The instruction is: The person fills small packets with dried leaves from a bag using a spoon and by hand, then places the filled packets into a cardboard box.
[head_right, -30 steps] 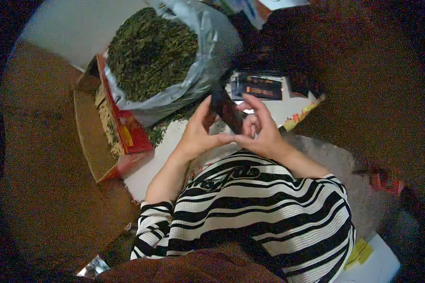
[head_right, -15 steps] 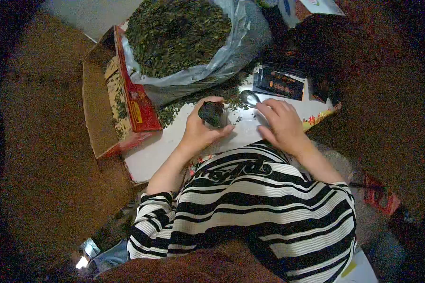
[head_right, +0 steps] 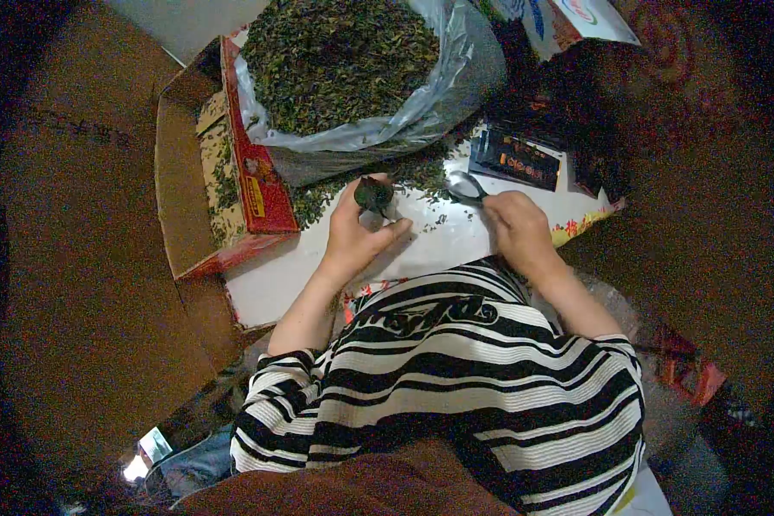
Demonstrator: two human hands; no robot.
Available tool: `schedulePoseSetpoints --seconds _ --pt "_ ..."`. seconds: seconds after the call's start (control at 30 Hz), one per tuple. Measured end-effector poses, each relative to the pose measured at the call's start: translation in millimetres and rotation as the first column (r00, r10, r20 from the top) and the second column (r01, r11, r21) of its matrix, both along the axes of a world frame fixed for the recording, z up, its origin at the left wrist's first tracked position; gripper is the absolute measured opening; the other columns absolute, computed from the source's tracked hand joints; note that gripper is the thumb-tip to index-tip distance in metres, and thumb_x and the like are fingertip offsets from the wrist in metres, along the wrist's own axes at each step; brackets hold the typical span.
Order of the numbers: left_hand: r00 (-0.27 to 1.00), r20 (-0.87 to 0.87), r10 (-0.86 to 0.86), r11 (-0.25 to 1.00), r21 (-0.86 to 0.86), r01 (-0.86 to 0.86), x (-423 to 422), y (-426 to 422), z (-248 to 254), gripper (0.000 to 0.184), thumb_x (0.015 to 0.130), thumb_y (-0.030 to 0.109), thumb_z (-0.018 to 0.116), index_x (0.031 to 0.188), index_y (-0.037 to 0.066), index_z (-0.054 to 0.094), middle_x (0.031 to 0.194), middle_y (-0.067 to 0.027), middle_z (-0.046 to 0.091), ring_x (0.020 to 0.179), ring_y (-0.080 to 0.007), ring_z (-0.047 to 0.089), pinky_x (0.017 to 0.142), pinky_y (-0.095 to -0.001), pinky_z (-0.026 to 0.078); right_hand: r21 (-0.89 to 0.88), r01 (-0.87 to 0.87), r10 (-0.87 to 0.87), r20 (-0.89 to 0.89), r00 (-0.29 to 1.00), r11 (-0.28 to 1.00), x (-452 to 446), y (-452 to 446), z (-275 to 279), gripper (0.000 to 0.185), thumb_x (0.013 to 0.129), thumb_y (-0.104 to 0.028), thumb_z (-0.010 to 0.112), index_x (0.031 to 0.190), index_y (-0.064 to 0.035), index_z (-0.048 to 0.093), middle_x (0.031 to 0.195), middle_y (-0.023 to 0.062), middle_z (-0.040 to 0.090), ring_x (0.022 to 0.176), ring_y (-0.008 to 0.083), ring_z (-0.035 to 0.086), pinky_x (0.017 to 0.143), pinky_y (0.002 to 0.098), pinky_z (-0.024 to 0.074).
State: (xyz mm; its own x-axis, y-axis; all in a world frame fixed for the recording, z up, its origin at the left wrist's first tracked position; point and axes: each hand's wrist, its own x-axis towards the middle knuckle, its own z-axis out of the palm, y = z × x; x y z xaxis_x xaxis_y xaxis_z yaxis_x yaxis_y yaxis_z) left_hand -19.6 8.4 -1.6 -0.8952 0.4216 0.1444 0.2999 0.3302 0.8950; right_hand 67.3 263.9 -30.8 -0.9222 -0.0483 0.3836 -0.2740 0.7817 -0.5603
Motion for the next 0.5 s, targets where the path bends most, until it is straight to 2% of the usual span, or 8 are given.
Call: schedulePoseSetpoints --seconds 0.1,0.13,0.2,0.23,0.3,0.33,0.4,0.5 --pt "1.0 0.0 0.021 0.999 0.043 -0.021 -3 0 1 0.055 0.066 0.014 0.081 0.114 0.004 0.055 0.111 -0.0099 0.056 0.101 -0.0219 0.056 0.088 -0.0315 0.045 -0.227 0.081 -0.072 0.051 0.996 0.97 -18 -4 39 0.013 0.086 -0.009 0.056 0.093 -0.0022 0.064 0.089 0.0129 0.064 0.08 0.0282 0.062 0.069 0.0324 0.0493" --pt "0.999 0.011 0.039 0.999 0.03 -0.039 -3 1 4 0.054 0.067 0.014 0.081 0.114 0.003 0.056 0.11 -0.0099 0.056 0.101 -0.0217 0.056 0.088 -0.0314 0.045 -0.225 0.082 -0.073 0.049 0.996 0.971 -27 -5 47 0.013 0.086 -0.009 0.056 0.093 -0.0022 0.064 0.089 0.0129 0.064 0.08 0.0282 0.062 0.069 0.0324 0.0493" --pt "0.997 0.034 0.075 0.997 0.001 -0.075 -4 1 8 0.053 0.068 0.015 0.08 0.113 0.003 0.056 0.11 -0.0099 0.056 0.101 -0.0213 0.056 0.088 -0.0313 0.045 -0.354 0.057 -0.045 0.043 0.998 0.933 -48 -8 62 0.012 0.09 -0.012 0.057 0.093 -0.0003 0.061 0.082 0.0055 0.061 0.068 0.0117 0.055 0.061 0.0242 0.0443" --pt "0.997 0.031 0.075 0.997 0.003 -0.075 -4 0 9 0.053 0.068 0.015 0.08 0.113 0.003 0.056 0.11 -0.0099 0.056 0.101 -0.0213 0.056 0.088 -0.0313 0.045 -0.352 0.056 -0.045 0.04 0.998 0.934 -59 -12 72 0.012 0.09 -0.012 0.057 0.093 -0.0003 0.061 0.082 0.0055 0.061 0.068 0.0117 0.055 0.061 0.0242 0.0443" --pt "0.996 0.05 0.07 0.997 0.008 -0.071 -4 -2 8 0.051 0.068 0.015 0.08 0.112 0.002 0.057 0.108 -0.0097 0.056 0.1 -0.0212 0.056 0.088 -0.0312 0.045 -0.53 0.094 0.053 0.256 0.965 0.843 -82 -25 87 0.015 0.091 -0.015 0.057 0.091 -0.0007 0.061 0.079 0.0017 0.06 0.066 0.0072 0.052 0.06 0.0216 0.0431" --pt "0.996 0.06 0.068 0.998 0.011 -0.069 -4 -4 7 0.051 0.068 0.016 0.08 0.111 0.002 0.057 0.107 -0.0096 0.056 0.099 -0.0212 0.056 0.087 -0.0312 0.045 -0.528 0.09 0.056 0.253 0.966 0.844 -95 -33 88 0.015 0.091 -0.015 0.057 0.091 -0.0007 0.061 0.079 0.0017 0.06 0.066 0.0072 0.052 0.06 0.0216 0.0431" --pt "0.996 0.055 0.063 0.998 -0.006 -0.063 -3 -7 7 0.057 0.068 0.015 0.08 0.117 0.002 0.054 0.111 -0.0108 0.055 0.102 -0.0219 0.055 0.088 -0.0319 0.046 -0.699 0.044 0.214 0.277 0.937 0.714 -119 -46 90 0.015 0.091 -0.017 0.057 0.093 -0.002 0.061 0.075 0.0004 0.059 0.062 0.0067 0.052 0.058 0.021 0.0428" --pt "0.997 0.048 0.052 0.998 -0.046 -0.05 -4 -11 7 0.069 0.067 0.014 0.08 0.127 0.002 0.048 0.12 -0.0132 0.052 0.106 -0.0235 0.055 0.09 -0.0333 0.048 -0.711 0.071 0.233 0.321 0.918 0.7 -146 -65 89 0.014 0.091 -0.016 0.058 0.092 -0.0021 0.061 0.075 0.0005 0.06 0.061 0.0068 0.052 0.057 0.0214 0.0429"
